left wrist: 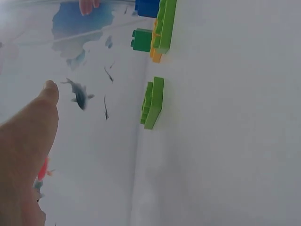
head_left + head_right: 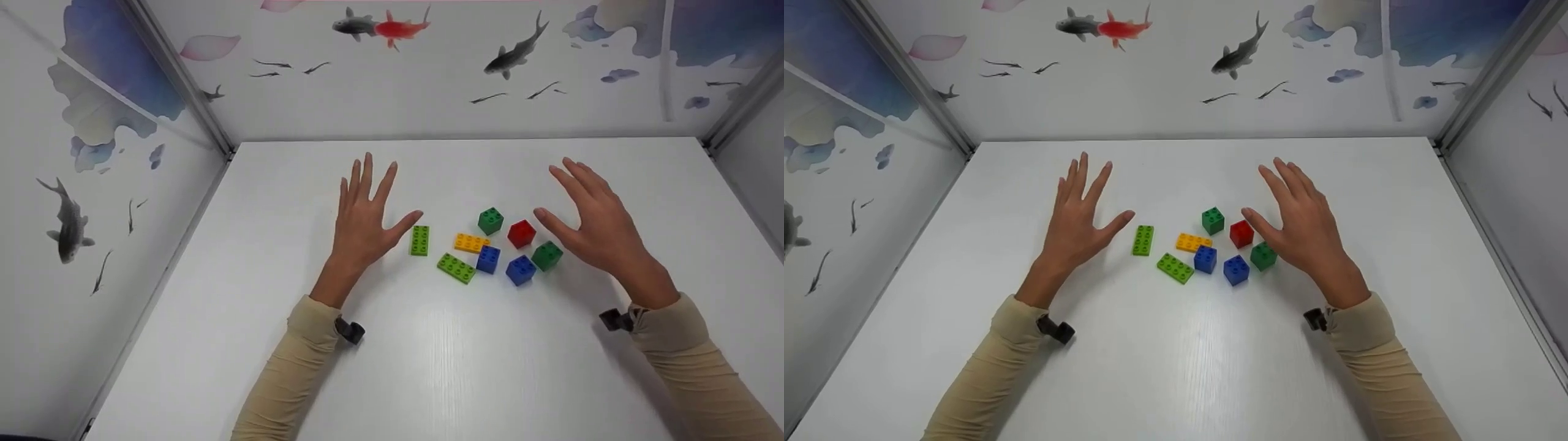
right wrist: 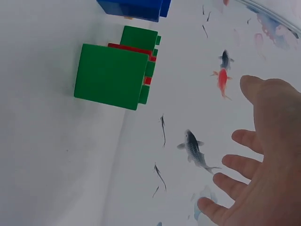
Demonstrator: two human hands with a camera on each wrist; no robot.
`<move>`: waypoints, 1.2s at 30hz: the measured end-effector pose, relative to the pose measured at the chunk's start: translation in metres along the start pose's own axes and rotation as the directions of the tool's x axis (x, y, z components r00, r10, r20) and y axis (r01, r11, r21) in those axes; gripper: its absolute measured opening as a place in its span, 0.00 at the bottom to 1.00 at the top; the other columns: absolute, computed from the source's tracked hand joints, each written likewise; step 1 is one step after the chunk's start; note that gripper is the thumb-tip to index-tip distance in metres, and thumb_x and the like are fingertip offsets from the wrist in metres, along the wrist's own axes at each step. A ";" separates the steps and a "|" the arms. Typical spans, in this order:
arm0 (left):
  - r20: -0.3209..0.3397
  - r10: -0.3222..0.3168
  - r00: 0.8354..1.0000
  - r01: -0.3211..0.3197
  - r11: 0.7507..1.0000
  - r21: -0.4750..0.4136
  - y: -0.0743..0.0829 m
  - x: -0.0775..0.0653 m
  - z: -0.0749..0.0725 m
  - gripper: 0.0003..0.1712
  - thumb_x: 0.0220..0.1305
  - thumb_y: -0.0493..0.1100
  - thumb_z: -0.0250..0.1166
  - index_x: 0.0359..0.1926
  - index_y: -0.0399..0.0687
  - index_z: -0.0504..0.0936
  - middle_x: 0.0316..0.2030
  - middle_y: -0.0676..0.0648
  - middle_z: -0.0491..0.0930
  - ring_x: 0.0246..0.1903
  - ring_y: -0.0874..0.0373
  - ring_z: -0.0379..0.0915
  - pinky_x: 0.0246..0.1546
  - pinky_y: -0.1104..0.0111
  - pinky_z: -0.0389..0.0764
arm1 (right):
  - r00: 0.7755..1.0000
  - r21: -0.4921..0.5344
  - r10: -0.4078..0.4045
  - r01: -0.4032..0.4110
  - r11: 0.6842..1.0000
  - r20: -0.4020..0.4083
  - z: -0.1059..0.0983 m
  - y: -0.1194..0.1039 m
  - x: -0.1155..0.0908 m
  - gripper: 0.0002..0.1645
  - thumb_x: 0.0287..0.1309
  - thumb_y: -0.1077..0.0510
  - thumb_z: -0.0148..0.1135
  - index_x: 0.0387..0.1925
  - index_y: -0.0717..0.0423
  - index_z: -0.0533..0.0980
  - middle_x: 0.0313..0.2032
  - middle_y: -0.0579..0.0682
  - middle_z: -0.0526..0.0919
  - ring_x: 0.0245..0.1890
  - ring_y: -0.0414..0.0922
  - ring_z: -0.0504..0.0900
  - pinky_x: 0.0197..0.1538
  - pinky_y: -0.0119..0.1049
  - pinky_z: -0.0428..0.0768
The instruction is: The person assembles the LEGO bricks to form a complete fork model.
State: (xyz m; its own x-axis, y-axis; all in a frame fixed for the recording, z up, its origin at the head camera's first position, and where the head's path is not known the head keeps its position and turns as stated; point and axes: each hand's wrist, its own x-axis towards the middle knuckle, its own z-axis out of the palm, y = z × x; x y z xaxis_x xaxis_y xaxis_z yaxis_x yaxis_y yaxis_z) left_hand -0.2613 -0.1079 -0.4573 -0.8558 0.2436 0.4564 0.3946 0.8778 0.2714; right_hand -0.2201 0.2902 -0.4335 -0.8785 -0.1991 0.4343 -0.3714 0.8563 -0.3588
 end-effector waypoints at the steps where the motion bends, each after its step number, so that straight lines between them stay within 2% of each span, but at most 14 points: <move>1: 0.008 0.011 1.000 -0.011 1.000 -0.018 0.003 0.000 0.000 0.55 0.71 0.82 0.55 0.88 0.65 0.52 0.89 0.42 0.40 0.89 0.43 0.35 0.87 0.42 0.43 | 1.000 0.007 -0.007 0.007 1.000 0.008 0.000 -0.002 -0.002 0.47 0.70 0.42 0.71 0.84 0.41 0.63 0.84 0.54 0.61 0.83 0.61 0.62 0.75 0.73 0.69; 5: 0.022 0.058 0.998 -0.056 0.997 -0.056 0.017 -0.003 0.001 0.55 0.72 0.80 0.55 0.88 0.62 0.53 0.89 0.41 0.41 0.89 0.43 0.37 0.88 0.46 0.47 | 0.998 0.020 -0.043 0.043 0.999 0.035 -0.001 -0.009 -0.007 0.45 0.70 0.45 0.72 0.83 0.41 0.65 0.83 0.52 0.63 0.81 0.59 0.66 0.70 0.70 0.77; 9: 0.013 0.111 0.994 -0.109 0.991 -0.073 0.029 -0.006 0.003 0.53 0.74 0.78 0.56 0.87 0.59 0.56 0.88 0.41 0.46 0.88 0.44 0.43 0.87 0.49 0.52 | 0.994 0.042 -0.095 0.093 0.995 0.054 -0.001 -0.016 -0.012 0.44 0.69 0.49 0.74 0.81 0.43 0.67 0.82 0.52 0.66 0.79 0.58 0.68 0.69 0.67 0.79; 13: 0.027 0.169 0.985 -0.166 0.981 -0.096 0.042 -0.010 0.008 0.49 0.76 0.74 0.57 0.86 0.56 0.59 0.87 0.42 0.52 0.86 0.45 0.50 0.86 0.52 0.56 | 0.985 0.049 -0.135 0.130 0.990 0.108 0.002 -0.022 -0.020 0.42 0.66 0.54 0.78 0.77 0.47 0.72 0.78 0.53 0.71 0.76 0.56 0.70 0.68 0.63 0.81; 20: 0.128 0.243 0.961 -0.223 0.962 -0.157 0.064 -0.023 0.020 0.43 0.79 0.67 0.60 0.84 0.53 0.64 0.83 0.45 0.64 0.83 0.48 0.60 0.84 0.53 0.62 | 0.957 0.078 -0.198 0.186 0.980 0.210 0.008 -0.029 -0.024 0.38 0.61 0.56 0.82 0.70 0.50 0.78 0.67 0.54 0.80 0.68 0.54 0.79 0.61 0.55 0.88; 24: 0.193 0.263 0.945 -0.229 0.957 -0.180 0.075 -0.028 0.025 0.38 0.80 0.63 0.61 0.81 0.53 0.69 0.79 0.47 0.72 0.81 0.51 0.64 0.83 0.55 0.64 | 0.943 0.098 -0.234 0.217 0.971 0.236 0.012 -0.029 -0.025 0.33 0.57 0.57 0.84 0.64 0.51 0.83 0.63 0.53 0.82 0.64 0.52 0.81 0.61 0.53 0.88; 29: 0.266 0.263 0.927 -0.201 0.950 -0.241 0.085 -0.032 0.030 0.32 0.80 0.59 0.63 0.77 0.55 0.74 0.73 0.51 0.79 0.77 0.54 0.70 0.80 0.58 0.70 | 0.923 0.126 -0.219 0.188 0.974 0.317 0.015 -0.030 -0.024 0.27 0.57 0.57 0.85 0.58 0.52 0.86 0.60 0.52 0.84 0.62 0.52 0.82 0.61 0.52 0.89; 36: 0.378 0.297 0.877 -0.122 0.899 -0.421 0.098 -0.036 0.030 0.32 0.80 0.55 0.65 0.78 0.55 0.73 0.75 0.53 0.76 0.76 0.58 0.70 0.77 0.63 0.73 | 0.883 0.195 -0.215 0.144 0.970 0.416 0.013 -0.029 -0.023 0.26 0.55 0.59 0.85 0.56 0.52 0.87 0.56 0.50 0.89 0.61 0.53 0.85 0.60 0.54 0.89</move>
State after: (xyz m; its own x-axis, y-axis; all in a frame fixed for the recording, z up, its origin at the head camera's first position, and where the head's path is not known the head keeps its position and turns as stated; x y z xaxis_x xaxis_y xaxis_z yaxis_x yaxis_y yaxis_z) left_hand -0.2017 -0.0181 -0.4725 -0.7599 0.6300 0.1600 0.6001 0.5854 0.5452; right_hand -0.1931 0.2639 -0.4438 -0.8212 -0.5585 0.1170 -0.5458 0.7090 -0.4466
